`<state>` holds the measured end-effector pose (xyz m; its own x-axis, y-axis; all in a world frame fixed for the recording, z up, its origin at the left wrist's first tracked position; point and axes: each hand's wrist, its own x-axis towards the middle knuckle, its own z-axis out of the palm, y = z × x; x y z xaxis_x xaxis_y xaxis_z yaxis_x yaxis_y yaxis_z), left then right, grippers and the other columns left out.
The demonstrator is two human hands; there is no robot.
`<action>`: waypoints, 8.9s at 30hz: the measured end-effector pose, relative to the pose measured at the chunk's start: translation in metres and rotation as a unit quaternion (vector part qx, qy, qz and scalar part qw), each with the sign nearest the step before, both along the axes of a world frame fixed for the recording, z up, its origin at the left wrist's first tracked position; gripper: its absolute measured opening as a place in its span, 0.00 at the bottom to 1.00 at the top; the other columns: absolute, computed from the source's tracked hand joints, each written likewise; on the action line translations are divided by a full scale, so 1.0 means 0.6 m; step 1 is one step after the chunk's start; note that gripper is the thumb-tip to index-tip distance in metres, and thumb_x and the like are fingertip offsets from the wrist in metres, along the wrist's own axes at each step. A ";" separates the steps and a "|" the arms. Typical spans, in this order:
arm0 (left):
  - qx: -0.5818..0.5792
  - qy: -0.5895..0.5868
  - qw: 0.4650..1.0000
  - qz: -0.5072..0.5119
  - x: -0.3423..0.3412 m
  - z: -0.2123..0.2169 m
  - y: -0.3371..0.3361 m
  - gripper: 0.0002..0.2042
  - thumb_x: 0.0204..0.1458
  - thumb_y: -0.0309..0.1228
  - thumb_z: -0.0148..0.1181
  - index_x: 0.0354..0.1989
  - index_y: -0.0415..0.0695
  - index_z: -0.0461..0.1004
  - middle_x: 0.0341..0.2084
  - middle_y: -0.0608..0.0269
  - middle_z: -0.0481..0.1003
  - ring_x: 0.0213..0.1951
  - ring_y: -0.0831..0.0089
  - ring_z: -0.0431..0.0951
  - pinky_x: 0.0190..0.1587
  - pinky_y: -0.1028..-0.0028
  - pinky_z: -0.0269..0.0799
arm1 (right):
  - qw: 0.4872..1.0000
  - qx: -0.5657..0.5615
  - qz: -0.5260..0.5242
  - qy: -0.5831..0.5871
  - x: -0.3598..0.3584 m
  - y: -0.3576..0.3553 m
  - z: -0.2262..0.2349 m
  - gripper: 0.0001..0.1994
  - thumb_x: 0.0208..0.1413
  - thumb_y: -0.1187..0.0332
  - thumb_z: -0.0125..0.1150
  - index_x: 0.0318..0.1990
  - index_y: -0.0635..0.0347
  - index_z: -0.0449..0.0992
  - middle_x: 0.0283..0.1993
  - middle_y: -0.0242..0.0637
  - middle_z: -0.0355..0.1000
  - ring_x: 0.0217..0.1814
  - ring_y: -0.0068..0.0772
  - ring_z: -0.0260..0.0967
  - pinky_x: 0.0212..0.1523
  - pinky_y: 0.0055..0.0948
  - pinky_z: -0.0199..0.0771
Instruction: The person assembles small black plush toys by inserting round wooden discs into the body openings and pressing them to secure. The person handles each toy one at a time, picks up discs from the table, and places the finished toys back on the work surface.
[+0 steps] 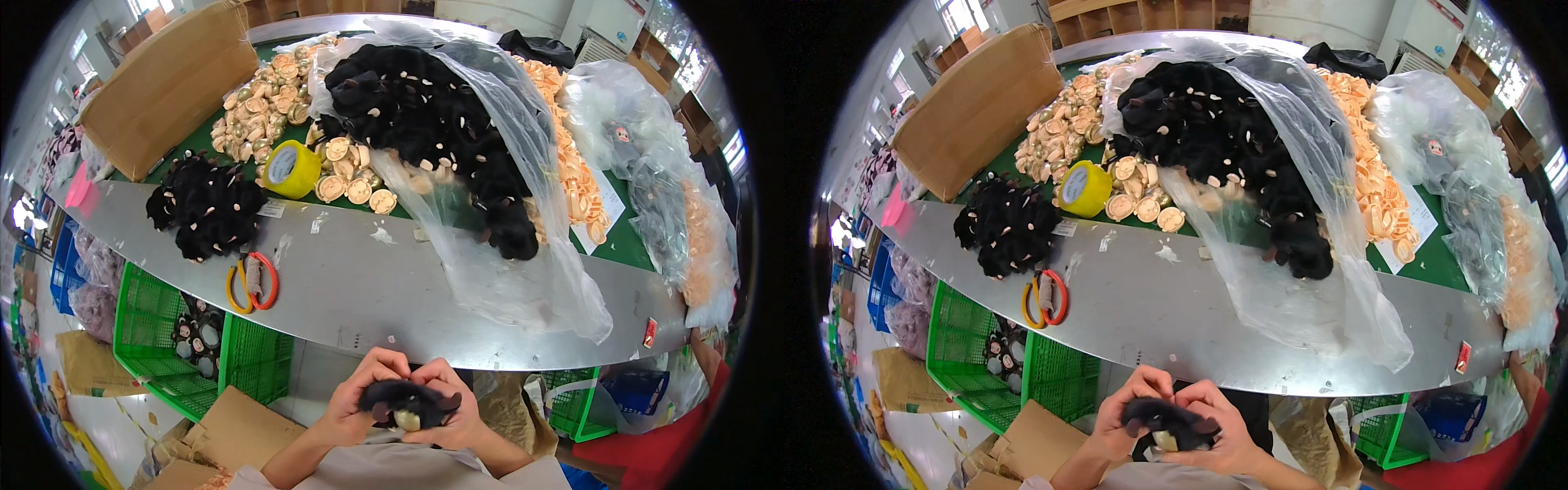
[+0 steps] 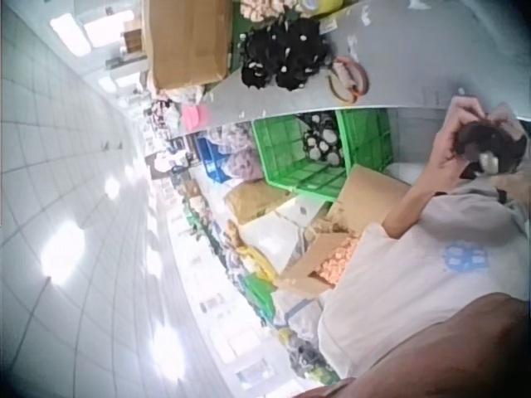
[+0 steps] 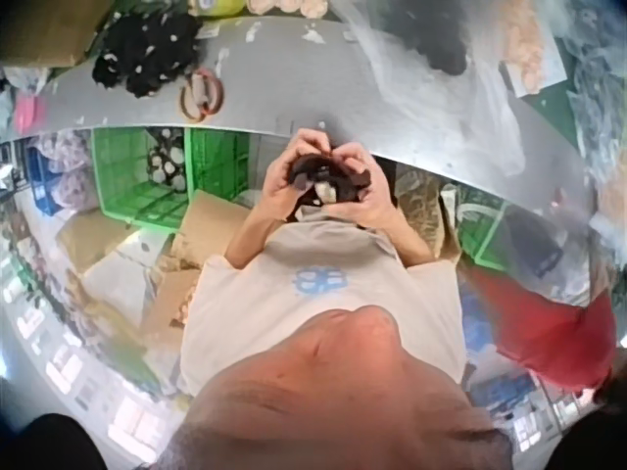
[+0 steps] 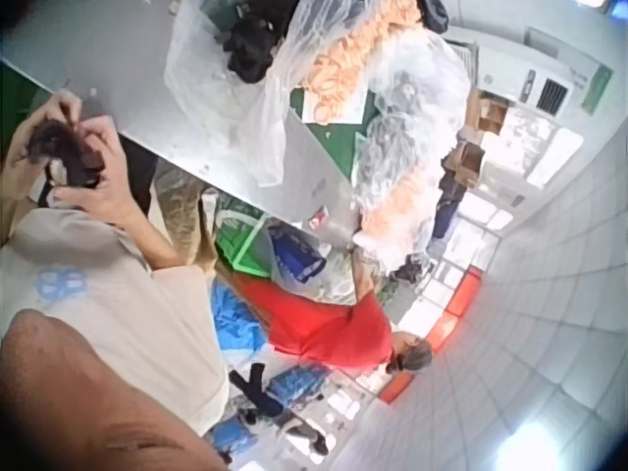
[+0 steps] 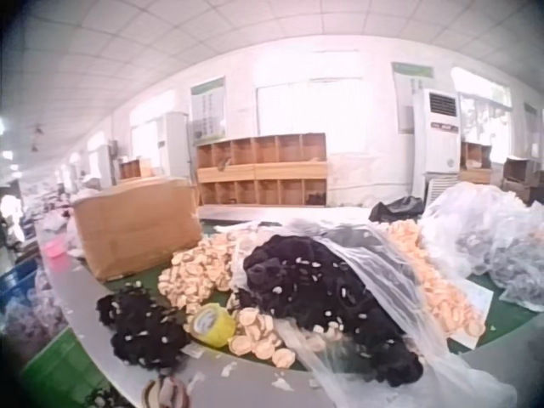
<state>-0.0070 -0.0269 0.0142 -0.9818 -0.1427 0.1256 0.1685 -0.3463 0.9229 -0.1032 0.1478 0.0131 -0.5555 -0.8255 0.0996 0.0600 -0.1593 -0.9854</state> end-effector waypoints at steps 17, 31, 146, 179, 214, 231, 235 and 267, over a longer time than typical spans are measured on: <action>0.007 0.096 0.991 -0.092 -0.012 -0.001 0.016 0.16 0.57 0.37 0.66 0.42 0.38 0.70 0.45 0.53 0.65 0.48 0.62 0.71 0.52 0.65 0.67 | 0.960 -0.091 -0.113 0.239 0.027 0.013 0.038 0.14 0.43 0.74 0.74 0.26 0.59 0.69 0.19 0.36 0.66 0.15 0.36 0.62 0.17 0.29 0.60; -0.220 -0.009 0.958 0.182 -0.034 0.005 0.062 0.10 0.46 0.23 0.68 0.33 0.39 0.72 0.39 0.54 0.72 0.35 0.69 0.72 0.37 0.74 0.68 | 0.892 0.036 -0.345 0.288 0.013 -0.009 0.026 0.09 0.44 0.73 0.72 0.30 0.62 0.76 0.24 0.38 0.71 0.22 0.35 0.68 0.24 0.27 0.68; -0.319 -0.031 0.944 -0.082 -0.050 0.043 0.013 0.29 0.35 0.20 0.68 0.53 0.44 0.76 0.46 0.62 0.77 0.46 0.60 0.72 0.52 0.64 0.65 | 0.957 0.079 -0.064 -0.273 -0.012 0.040 -0.029 0.13 0.68 0.69 0.52 0.43 0.71 0.80 0.36 0.33 0.79 0.40 0.19 0.73 0.46 0.21 0.72; -0.069 -0.136 0.973 0.174 -0.050 0.000 0.021 0.16 0.45 0.25 0.69 0.43 0.38 0.74 0.38 0.68 0.76 0.41 0.81 0.73 0.49 0.79 0.67 | 0.691 0.364 -0.504 0.368 -0.562 0.328 -0.070 0.16 0.58 0.59 0.63 0.40 0.65 0.76 0.34 0.40 0.75 0.35 0.33 0.75 0.39 0.31 0.74; -0.138 -0.106 0.976 0.129 -0.022 0.002 0.013 0.17 0.42 0.23 0.69 0.43 0.39 0.76 0.39 0.63 0.76 0.40 0.73 0.75 0.45 0.75 0.70 | 0.951 0.137 -0.166 0.222 -0.043 -0.046 0.049 0.08 0.64 0.65 0.57 0.41 0.62 0.75 0.36 0.40 0.76 0.34 0.37 0.72 0.36 0.31 0.72; -0.208 -0.087 0.933 0.281 -0.003 -0.004 0.047 0.29 0.42 0.23 0.75 0.52 0.40 0.66 0.41 0.60 0.75 0.38 0.78 0.76 0.36 0.80 0.75 | 0.957 -0.033 -0.172 0.232 -0.055 -0.116 0.023 0.20 0.64 0.68 0.48 0.17 0.63 0.66 0.15 0.34 0.54 0.15 0.32 0.48 0.18 0.31 0.47; -0.222 -0.098 0.926 0.289 -0.006 -0.030 0.040 0.27 0.41 0.20 0.72 0.51 0.40 0.66 0.37 0.62 0.75 0.34 0.78 0.76 0.35 0.79 0.74 | 0.978 -0.041 -0.178 0.099 -0.039 -0.119 0.004 0.22 0.67 0.68 0.46 0.18 0.64 0.64 0.15 0.32 0.57 0.16 0.25 0.51 0.19 0.30 0.49; -0.231 -0.055 0.906 0.350 -0.040 -0.067 -0.003 0.12 0.59 0.32 0.62 0.31 0.37 0.68 0.24 0.61 0.64 0.24 0.71 0.62 0.27 0.74 0.61 | 0.851 0.100 -0.290 0.426 -0.024 -0.135 -0.047 0.20 0.43 0.71 0.73 0.20 0.57 0.59 0.18 0.35 0.53 0.18 0.38 0.51 0.18 0.35 0.51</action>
